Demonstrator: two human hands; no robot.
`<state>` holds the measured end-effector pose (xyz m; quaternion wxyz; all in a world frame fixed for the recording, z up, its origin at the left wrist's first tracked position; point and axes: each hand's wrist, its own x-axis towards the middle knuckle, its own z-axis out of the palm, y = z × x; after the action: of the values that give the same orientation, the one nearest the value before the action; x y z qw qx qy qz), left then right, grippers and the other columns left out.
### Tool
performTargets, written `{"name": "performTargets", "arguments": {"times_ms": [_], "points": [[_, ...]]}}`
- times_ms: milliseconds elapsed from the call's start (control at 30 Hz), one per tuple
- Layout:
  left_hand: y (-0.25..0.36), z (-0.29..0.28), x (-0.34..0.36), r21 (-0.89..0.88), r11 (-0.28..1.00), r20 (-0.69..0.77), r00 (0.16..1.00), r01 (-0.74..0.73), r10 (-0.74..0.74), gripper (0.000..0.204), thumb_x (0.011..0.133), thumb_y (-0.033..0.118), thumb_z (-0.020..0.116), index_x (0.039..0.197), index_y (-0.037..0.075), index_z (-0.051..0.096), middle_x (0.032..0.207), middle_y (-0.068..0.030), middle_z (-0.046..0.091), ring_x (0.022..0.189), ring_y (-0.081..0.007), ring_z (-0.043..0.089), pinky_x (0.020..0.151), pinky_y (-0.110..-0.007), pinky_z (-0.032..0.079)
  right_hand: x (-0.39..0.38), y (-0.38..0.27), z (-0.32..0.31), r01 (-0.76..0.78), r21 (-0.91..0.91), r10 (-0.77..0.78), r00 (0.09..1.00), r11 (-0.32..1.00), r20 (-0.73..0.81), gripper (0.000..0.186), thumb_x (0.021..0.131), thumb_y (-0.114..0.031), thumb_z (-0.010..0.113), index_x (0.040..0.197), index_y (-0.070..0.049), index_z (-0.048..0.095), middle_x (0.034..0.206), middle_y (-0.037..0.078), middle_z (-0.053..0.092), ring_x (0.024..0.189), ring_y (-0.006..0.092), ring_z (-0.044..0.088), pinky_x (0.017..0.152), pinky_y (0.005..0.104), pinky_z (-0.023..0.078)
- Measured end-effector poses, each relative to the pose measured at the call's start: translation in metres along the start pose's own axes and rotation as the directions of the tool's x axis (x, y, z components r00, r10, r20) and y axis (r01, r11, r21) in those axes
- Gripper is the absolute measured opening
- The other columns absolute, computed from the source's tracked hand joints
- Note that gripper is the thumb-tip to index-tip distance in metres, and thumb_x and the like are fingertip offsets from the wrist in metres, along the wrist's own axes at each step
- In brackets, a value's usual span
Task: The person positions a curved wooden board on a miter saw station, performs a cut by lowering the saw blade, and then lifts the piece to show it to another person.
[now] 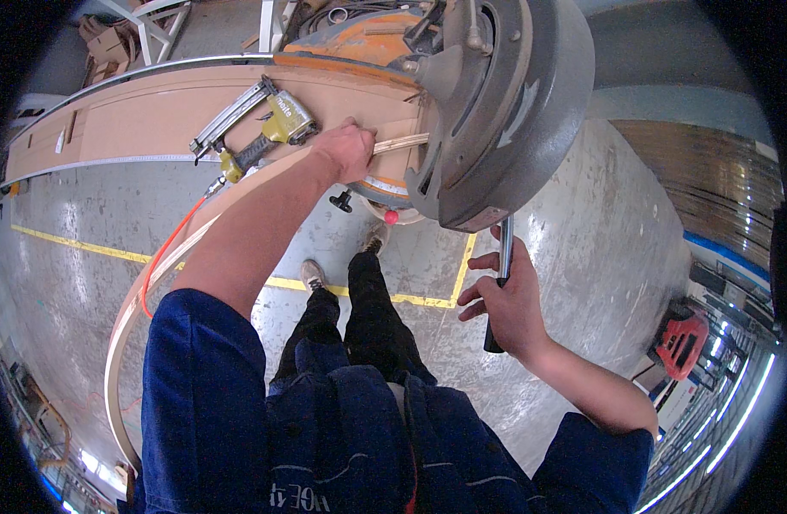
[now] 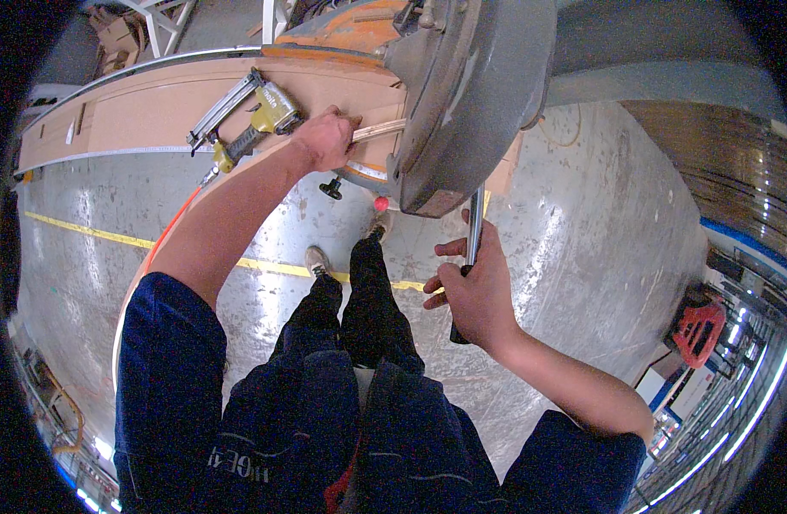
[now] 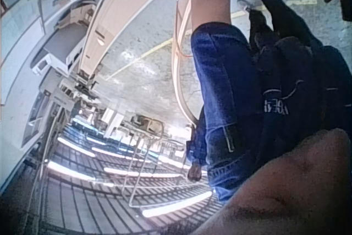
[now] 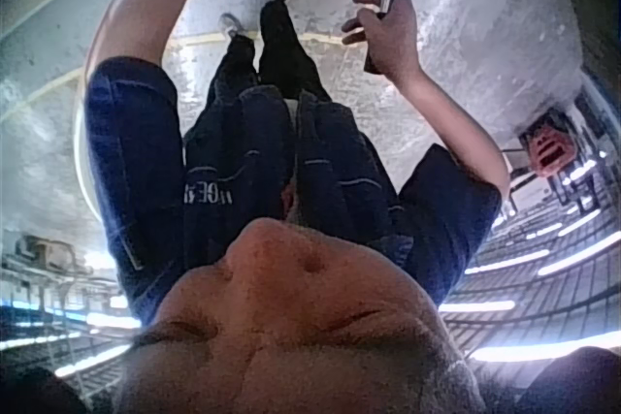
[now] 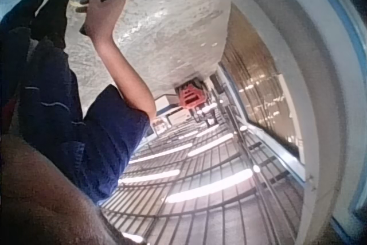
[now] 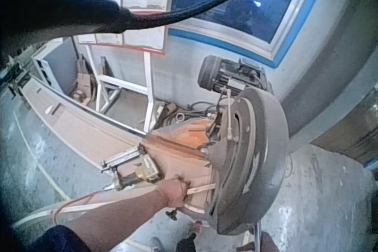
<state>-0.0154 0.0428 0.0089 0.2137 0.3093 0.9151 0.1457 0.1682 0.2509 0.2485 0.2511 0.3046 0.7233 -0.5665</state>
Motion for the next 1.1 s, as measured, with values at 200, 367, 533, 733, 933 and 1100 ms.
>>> {"name": "performTargets", "arguments": {"times_ms": [200,367,533,733,933,1100], "points": [[0.004,-0.008,-0.003,0.008,1.000,-0.002,1.000,0.015,-0.015,0.031,0.086,0.025,0.058,0.108,0.005,0.066,0.101,-0.0143,0.073,0.106,-0.0342,0.062,0.093,-0.042,0.053,0.001,0.002,0.001,-0.006,0.009,0.006,1.000,1.000,-0.003,0.070,0.088,0.009,0.047,0.150,-0.005,0.019,0.113,0.021,0.054,0.071,0.0237,0.069,0.056,0.0354,0.062],[0.002,-0.004,-0.002,0.005,1.000,-0.015,1.000,0.016,-0.016,0.033,0.087,0.024,0.060,0.114,0.006,0.064,0.099,-0.0170,0.071,0.107,-0.0366,0.061,0.091,-0.046,0.054,0.001,0.002,0.002,-0.011,0.014,0.011,1.000,1.000,-0.006,0.070,0.087,0.010,0.047,0.150,-0.005,0.019,0.113,0.021,0.054,0.070,0.0236,0.069,0.056,0.0355,0.062],[0.000,0.001,0.000,-0.014,1.000,-0.006,1.000,0.018,-0.018,0.035,0.087,0.025,0.060,0.117,0.006,0.062,0.097,-0.0185,0.071,0.107,-0.0387,0.060,0.090,-0.049,0.055,0.000,0.001,0.004,-0.010,-0.043,0.011,1.000,0.999,0.008,0.068,0.089,0.006,0.043,0.152,-0.006,0.018,0.116,0.019,0.051,0.076,0.0250,0.070,0.060,0.0342,0.063],[-0.001,0.002,0.002,-0.002,1.000,0.012,1.000,0.022,-0.022,0.034,0.088,0.024,0.059,0.117,0.005,0.062,0.098,-0.0187,0.071,0.107,-0.0384,0.060,0.090,-0.049,0.055,0.000,0.002,0.004,-0.015,-0.045,0.016,1.000,0.999,0.011,0.069,0.089,0.006,0.043,0.152,-0.006,0.017,0.116,0.019,0.051,0.077,0.0249,0.070,0.061,0.0347,0.063],[-0.001,0.002,0.002,0.003,1.000,0.020,1.000,0.023,-0.023,0.033,0.088,0.024,0.059,0.116,0.005,0.062,0.098,-0.0187,0.071,0.107,-0.0381,0.060,0.089,-0.049,0.055,0.002,0.005,0.004,-0.015,-0.045,0.016,1.000,0.999,0.014,0.070,0.088,0.007,0.042,0.152,-0.006,0.017,0.117,0.020,0.051,0.077,0.0247,0.069,0.061,0.0350,0.063],[0.001,-0.001,0.001,0.006,1.000,0.034,0.999,0.024,-0.024,0.033,0.088,0.023,0.059,0.116,0.006,0.062,0.098,-0.0188,0.071,0.105,-0.0383,0.061,0.089,-0.049,0.055,0.004,0.009,0.004,-0.008,-0.036,0.008,1.000,0.999,0.013,0.070,0.088,0.008,0.041,0.152,-0.005,0.018,0.117,0.020,0.051,0.076,0.0248,0.069,0.060,0.0348,0.063]]}}
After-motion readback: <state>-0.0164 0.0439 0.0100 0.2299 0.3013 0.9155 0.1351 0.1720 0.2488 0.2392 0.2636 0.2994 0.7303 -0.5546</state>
